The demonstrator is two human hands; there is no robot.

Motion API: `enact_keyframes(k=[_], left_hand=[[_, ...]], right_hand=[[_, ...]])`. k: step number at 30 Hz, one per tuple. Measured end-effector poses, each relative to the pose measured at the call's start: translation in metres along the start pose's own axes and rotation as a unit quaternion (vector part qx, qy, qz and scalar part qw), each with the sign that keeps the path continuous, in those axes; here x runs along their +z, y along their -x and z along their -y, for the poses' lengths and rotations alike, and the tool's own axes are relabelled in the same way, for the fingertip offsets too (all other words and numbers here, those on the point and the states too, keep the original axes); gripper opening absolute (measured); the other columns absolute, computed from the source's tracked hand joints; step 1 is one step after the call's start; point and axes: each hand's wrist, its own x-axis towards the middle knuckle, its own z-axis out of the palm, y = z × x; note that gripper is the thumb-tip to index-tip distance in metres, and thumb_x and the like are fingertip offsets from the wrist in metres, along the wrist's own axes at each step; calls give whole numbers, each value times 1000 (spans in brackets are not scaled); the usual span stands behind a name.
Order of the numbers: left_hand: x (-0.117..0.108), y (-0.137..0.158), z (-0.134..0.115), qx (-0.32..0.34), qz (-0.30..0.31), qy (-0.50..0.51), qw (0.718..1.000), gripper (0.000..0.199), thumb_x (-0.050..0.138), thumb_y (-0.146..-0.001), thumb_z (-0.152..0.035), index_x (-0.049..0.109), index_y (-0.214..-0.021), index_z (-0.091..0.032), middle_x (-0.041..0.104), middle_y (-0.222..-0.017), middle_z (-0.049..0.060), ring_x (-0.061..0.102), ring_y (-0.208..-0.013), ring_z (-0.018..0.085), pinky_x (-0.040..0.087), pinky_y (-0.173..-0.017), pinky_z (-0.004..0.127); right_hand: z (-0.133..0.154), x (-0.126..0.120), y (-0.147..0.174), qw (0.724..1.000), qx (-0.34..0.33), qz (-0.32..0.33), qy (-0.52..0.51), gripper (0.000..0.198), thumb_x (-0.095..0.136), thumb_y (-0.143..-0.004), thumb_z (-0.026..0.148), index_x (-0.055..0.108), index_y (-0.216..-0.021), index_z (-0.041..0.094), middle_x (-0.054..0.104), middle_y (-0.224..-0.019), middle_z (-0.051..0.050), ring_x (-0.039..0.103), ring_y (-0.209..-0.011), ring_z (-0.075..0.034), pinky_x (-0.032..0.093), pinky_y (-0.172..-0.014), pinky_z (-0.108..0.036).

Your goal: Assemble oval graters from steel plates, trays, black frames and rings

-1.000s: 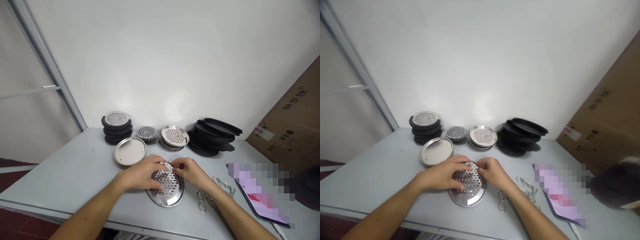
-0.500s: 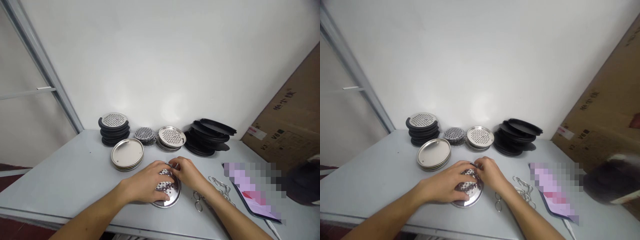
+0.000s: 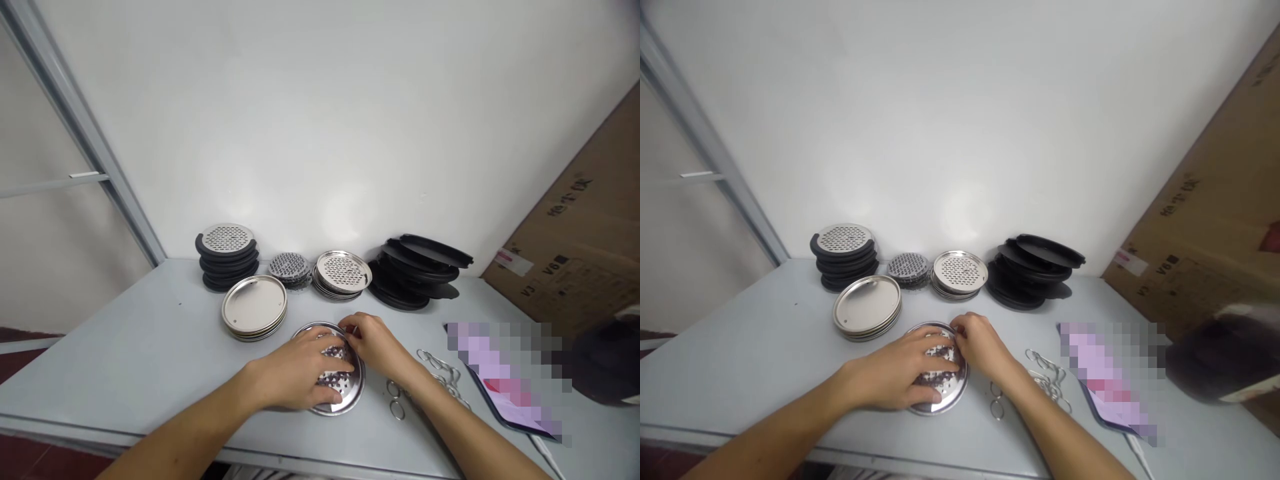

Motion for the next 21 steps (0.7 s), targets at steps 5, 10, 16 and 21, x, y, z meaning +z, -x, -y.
enact_keyframes(k=[5, 10, 16, 21], left_hand=[[-15, 4, 11, -37, -36, 91, 995, 34, 53, -93, -33, 58, -127, -32, 50, -139, 2, 44, -129, 20, 33, -110, 34], [-31, 10, 27, -105, -149, 84, 980, 25, 49, -93, -24, 64, -114, -25, 64, -116, 3, 57, -107, 18, 42, -96, 31], [-31, 17, 33, -124, -85, 52, 987, 23, 69, -79, -26, 67, -102, -25, 59, -109, 2, 55, -102, 20, 43, -90, 31], [-26, 19, 33, -139, -33, 49, 989, 29, 74, -73, -26, 68, -101, -28, 54, -114, 2, 50, -110, 22, 39, -95, 32]], right_hand=[[-1, 1, 0, 1000, 6, 2, 4, 29, 53, -74, 10, 73, -92, 20, 70, -82, -5, 61, -77, -21, 41, -69, -29], [7, -1, 2, 1000, 10, -15, 15, 26, 54, -80, 16, 72, -99, 20, 68, -90, -7, 61, -83, -22, 43, -74, -31], [31, -6, 11, 995, -89, 24, -23, 24, 62, -84, 27, 69, -106, 24, 63, -103, -6, 56, -100, -23, 44, -87, -34], [44, -5, 19, 987, -133, 86, -23, 42, 73, -76, 33, 65, -115, 22, 57, -116, -8, 49, -110, -25, 43, -95, -35]])
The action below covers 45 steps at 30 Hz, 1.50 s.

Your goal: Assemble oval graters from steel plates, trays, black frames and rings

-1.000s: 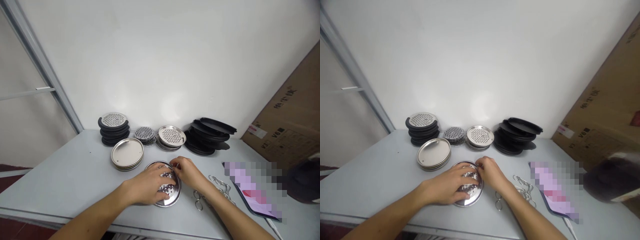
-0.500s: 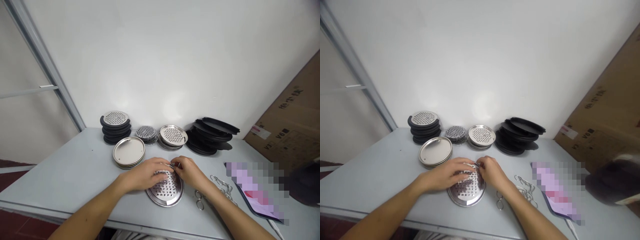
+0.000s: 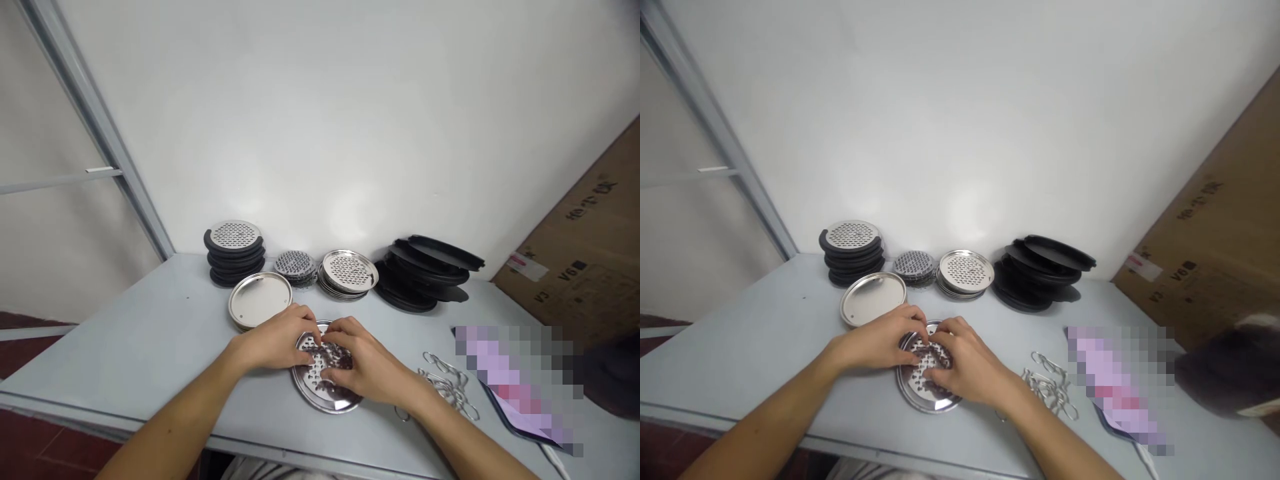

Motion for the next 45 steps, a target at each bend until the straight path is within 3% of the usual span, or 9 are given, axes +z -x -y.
enact_keyframes(k=[7, 15, 19, 27, 33, 45], left_hand=[[2, -2, 2, -28, 34, 10, 999, 29, 75, -73, -31, 66, -101, -29, 54, -110, 1, 49, -109, 23, 38, -94, 33], [5, -2, 8, -49, 26, 18, 998, 57, 79, -67, -35, 56, -119, -27, 50, -114, 3, 49, -109, 24, 41, -92, 33], [5, -2, 7, -52, 29, 16, 998, 63, 79, -66, -36, 55, -123, -27, 49, -115, 4, 48, -109, 25, 40, -94, 34], [7, -2, 6, -62, 43, 17, 997, 54, 78, -67, -38, 60, -118, -28, 49, -118, 2, 50, -108, 23, 39, -95, 32], [5, -3, 4, -77, 50, 25, 995, 57, 78, -66, -39, 58, -118, -28, 47, -114, 3, 52, -103, 23, 43, -91, 33], [3, -5, 8, -44, 85, 21, 995, 63, 74, -70, -45, 54, -129, -32, 46, -115, 5, 46, -113, 27, 40, -97, 37]], right_hand=[[3, 2, 0, 999, 7, 23, 21, 56, 81, -65, 45, 64, -113, 21, 57, -111, -7, 47, -108, -26, 44, -93, -36], [-3, 5, 1, 998, 56, 29, -27, 82, 85, -57, 44, 52, -128, 20, 45, -128, -8, 49, -113, -25, 43, -99, -34], [-5, 5, 2, 997, 69, 35, -31, 80, 83, -57, 50, 56, -124, 17, 45, -128, -9, 49, -114, -26, 44, -99, -34], [-7, 2, 1, 996, 61, 57, -20, 90, 82, -52, 59, 57, -127, 17, 49, -123, -9, 47, -114, -27, 44, -99, -36], [-5, 3, 1, 997, 54, 58, -5, 89, 84, -50, 57, 58, -125, 17, 52, -116, -9, 46, -110, -28, 45, -95, -39], [0, 1, 1, 997, 51, 52, -5, 85, 87, -50, 50, 56, -122, 19, 55, -111, -7, 47, -107, -28, 44, -93, -40]])
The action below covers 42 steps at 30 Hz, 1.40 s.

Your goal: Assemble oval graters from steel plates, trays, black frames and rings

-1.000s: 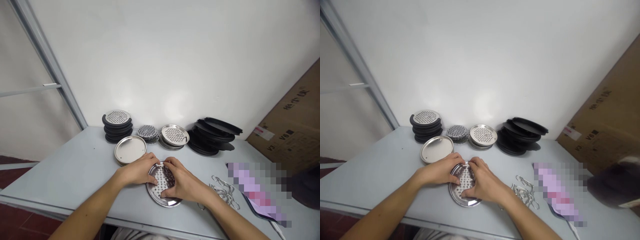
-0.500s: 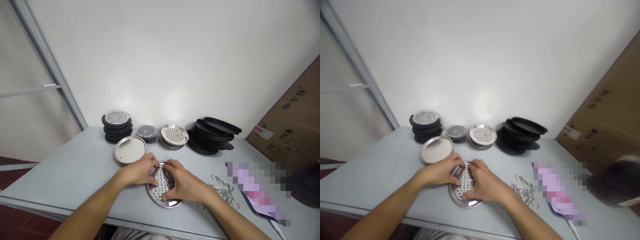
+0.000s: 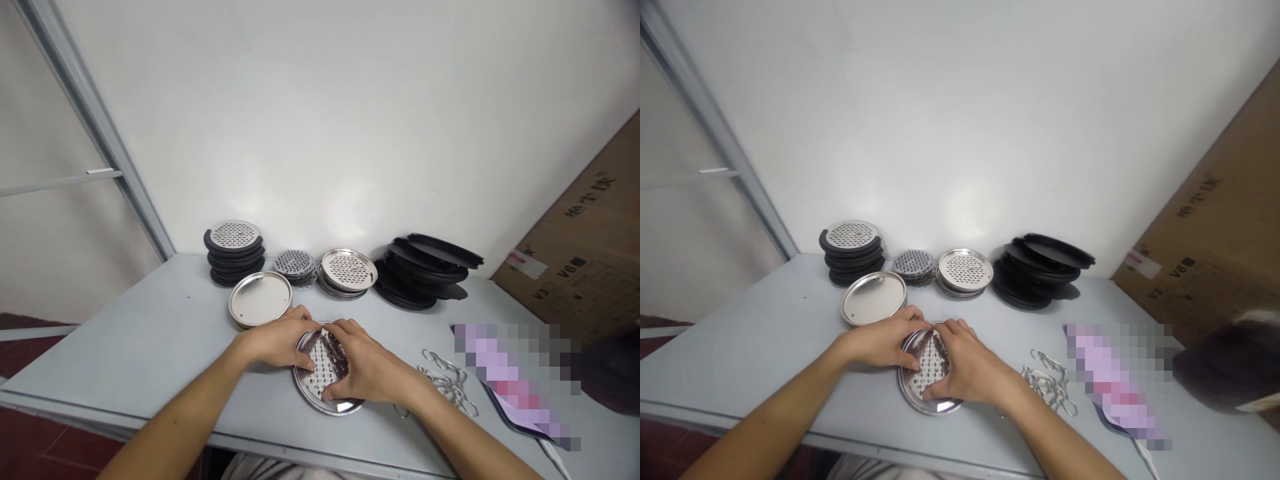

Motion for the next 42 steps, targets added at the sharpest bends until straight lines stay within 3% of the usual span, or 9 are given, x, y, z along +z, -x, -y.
enact_keyframes(k=[3, 9, 16, 21, 26, 34, 38, 42], left_hand=[[0, -1, 2, 8, 2, 6, 1000, 58, 70, -75, -47, 54, -129, -32, 46, -115, 5, 46, -112, 26, 38, -98, 37], [1, -4, 3, 3, -15, 12, 1000, 36, 44, -94, -43, 60, -123, -28, 48, -114, 6, 48, -110, 22, 36, -101, 35], [4, -3, -4, 6, -44, -42, 998, 38, 35, -97, -44, 67, -100, -24, 51, -106, 6, 48, -105, 22, 35, -99, 37], [3, -3, -9, -2, -45, -58, 997, 38, 36, -96, -45, 66, -103, -24, 51, -106, 7, 47, -108, 24, 35, -100, 39], [-1, 0, -9, -11, -18, -38, 999, 39, 49, -89, -52, 62, -117, -29, 50, -112, 6, 47, -110, 26, 37, -98, 38], [-12, -4, 4, 22, 79, -8, 997, 82, 83, -55, -51, 52, -128, -32, 43, -116, 4, 46, -115, 28, 42, -95, 35], [-9, -10, 9, 21, 75, -29, 997, 99, 86, -47, -51, 44, -134, -29, 43, -118, 6, 44, -117, 30, 40, -99, 40], [-5, -10, 7, 19, 62, -35, 997, 100, 86, -44, -52, 45, -132, -27, 45, -117, 6, 45, -114, 31, 40, -98, 42]], right_hand=[[0, 0, 0, 1000, 8, 4, 1, 82, 86, -50, 49, 57, -121, 19, 54, -111, -7, 47, -107, -28, 44, -93, -40], [-1, 1, 0, 1000, 6, 2, 8, 83, 86, -51, 49, 56, -121, 19, 54, -111, -8, 47, -107, -28, 43, -93, -40], [3, 1, -1, 1000, 2, -5, 7, 77, 87, -50, 44, 57, -117, 20, 54, -109, -6, 48, -106, -27, 44, -92, -38], [5, 0, -2, 1000, 7, 0, 4, 77, 88, -50, 42, 57, -117, 21, 54, -111, -6, 48, -107, -28, 43, -94, -39], [5, -1, -1, 1000, 5, 6, 4, 75, 86, -54, 41, 56, -120, 21, 54, -111, -6, 47, -106, -27, 43, -93, -39], [4, -1, -1, 1000, 7, 6, 8, 83, 86, -52, 43, 55, -125, 20, 54, -112, -7, 47, -107, -28, 43, -93, -40], [2, 0, 0, 1000, 3, 2, 5, 85, 87, -51, 44, 54, -125, 19, 54, -113, -8, 46, -109, -29, 43, -95, -40], [1, 0, 0, 1000, 4, 2, 3, 88, 86, -51, 46, 53, -128, 20, 54, -114, -8, 46, -109, -29, 43, -95, -41]])
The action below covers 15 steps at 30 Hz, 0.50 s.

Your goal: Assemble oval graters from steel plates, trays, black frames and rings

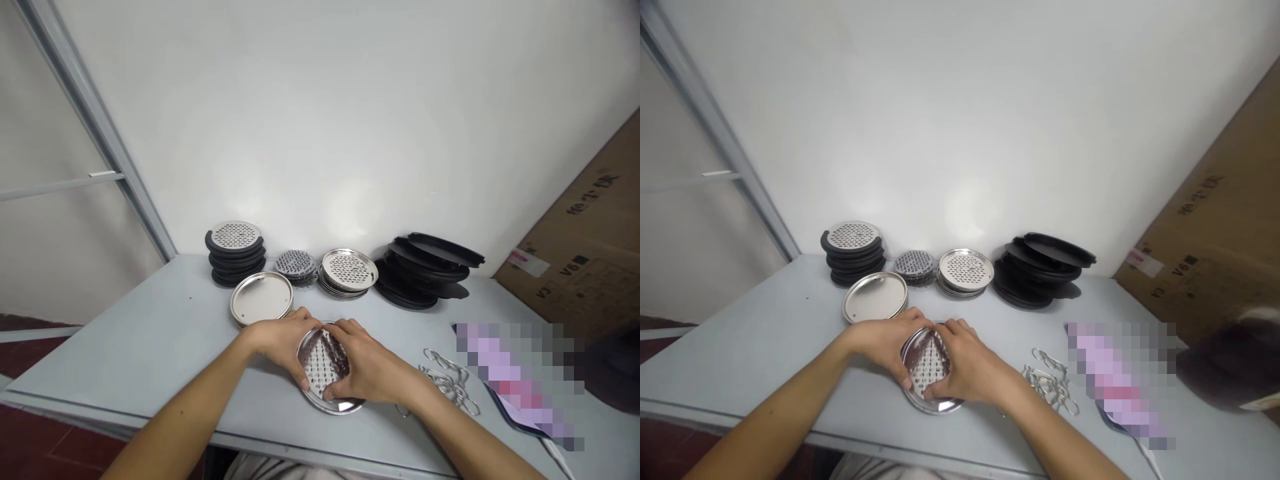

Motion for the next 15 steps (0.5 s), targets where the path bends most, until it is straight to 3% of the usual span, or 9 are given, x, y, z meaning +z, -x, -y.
enact_keyframes(k=[6, 15], left_hand=[[3, 1, -6, -7, -18, -10, 1000, 95, 86, -43, -51, 50, -127, -27, 45, -110, 5, 45, -110, 31, 42, -95, 41], [4, 4, -15, -28, -35, -18, 999, 90, 86, -44, -48, 52, -125, -28, 46, -109, 5, 48, -110, 31, 46, -89, 37]], right_hand=[[-1, 1, -1, 1000, -1, 0, 1, 94, 87, -51, 44, 49, -134, 20, 54, -115, -8, 46, -110, -30, 42, -95, -41], [-2, 0, 0, 1000, -6, -6, 0, 87, 87, -50, 46, 54, -125, 19, 55, -112, -7, 47, -107, -28, 43, -93, -39]])
